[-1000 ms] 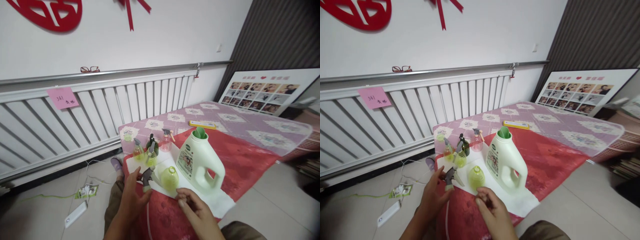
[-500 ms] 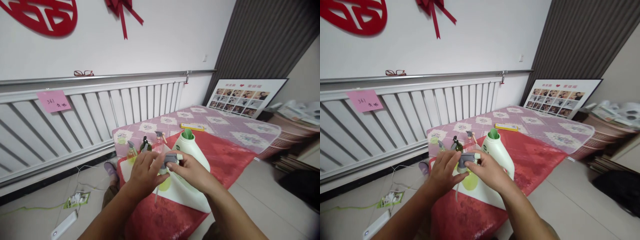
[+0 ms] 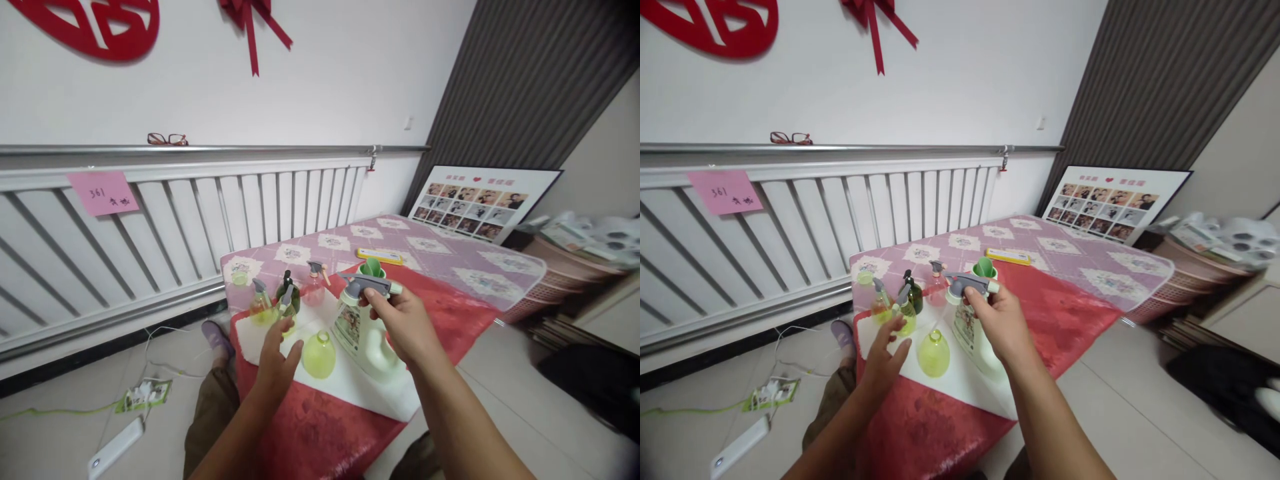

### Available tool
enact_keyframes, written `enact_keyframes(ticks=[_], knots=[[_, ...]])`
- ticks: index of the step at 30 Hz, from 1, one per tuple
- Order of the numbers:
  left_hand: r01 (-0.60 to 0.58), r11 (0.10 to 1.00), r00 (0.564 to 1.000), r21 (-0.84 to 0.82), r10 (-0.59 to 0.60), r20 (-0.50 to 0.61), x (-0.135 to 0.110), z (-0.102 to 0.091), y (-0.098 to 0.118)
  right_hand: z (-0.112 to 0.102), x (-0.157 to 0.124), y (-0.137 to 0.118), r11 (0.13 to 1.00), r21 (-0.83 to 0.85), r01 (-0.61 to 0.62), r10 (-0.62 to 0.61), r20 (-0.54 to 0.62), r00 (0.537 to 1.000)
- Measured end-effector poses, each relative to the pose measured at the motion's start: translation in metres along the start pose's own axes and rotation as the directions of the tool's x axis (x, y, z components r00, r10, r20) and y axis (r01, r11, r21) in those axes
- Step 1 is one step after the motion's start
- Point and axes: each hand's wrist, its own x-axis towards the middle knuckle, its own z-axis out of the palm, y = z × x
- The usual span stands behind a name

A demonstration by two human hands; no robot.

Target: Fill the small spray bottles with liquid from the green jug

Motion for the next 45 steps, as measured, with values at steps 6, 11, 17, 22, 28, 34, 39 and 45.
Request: enact_keyframes(ticks=[6,11,17,22,28,34,39,45], knots=[[0.195,0.980,0.976,-0.044,-0.190,0.106,-0.038,0.033,-0.039,-0.001,0.004,0.005,1.000,-0.017,-0.005,0.004,-0.012,1.000],[0.220,0.974,0.970,-0.048,-0.213,0.116,-0.031,0.044,-0.033,-0.001,0.009,0.009,0.999,-0.036,0.006,-0.006,0.021,1.000],[0.210,0.975,0.970,-0.076,-0.198,0.138,-0.015,0.053,-0.020,0.017,0.005,0.033,0.998,-0.063,0.005,0.004,0.137,0.991],[0.227,0.967,0.969,-0.120,-0.211,0.131,-0.006,0.059,-0.012,0.032,-0.006,0.062,0.997,-0.077,0.001,0.017,0.237,0.971],[0.225,0.959,0.969,-0.172,-0.202,0.143,0.000,0.064,-0.008,0.034,-0.019,0.091,0.996,-0.084,-0.001,0.027,0.305,0.952],[0.245,0.947,0.967,-0.209,-0.221,0.129,-0.001,0.067,-0.010,0.028,-0.026,0.105,0.995,-0.104,0.003,0.031,0.326,0.945],[0.256,0.942,0.964,-0.218,-0.231,0.132,-0.002,0.066,-0.009,0.025,-0.029,0.108,0.993,-0.116,0.005,0.036,0.347,0.937],[0.254,0.937,0.963,-0.241,-0.222,0.152,0.000,0.058,-0.004,0.026,-0.032,0.106,0.993,-0.118,-0.019,0.059,0.349,0.935]])
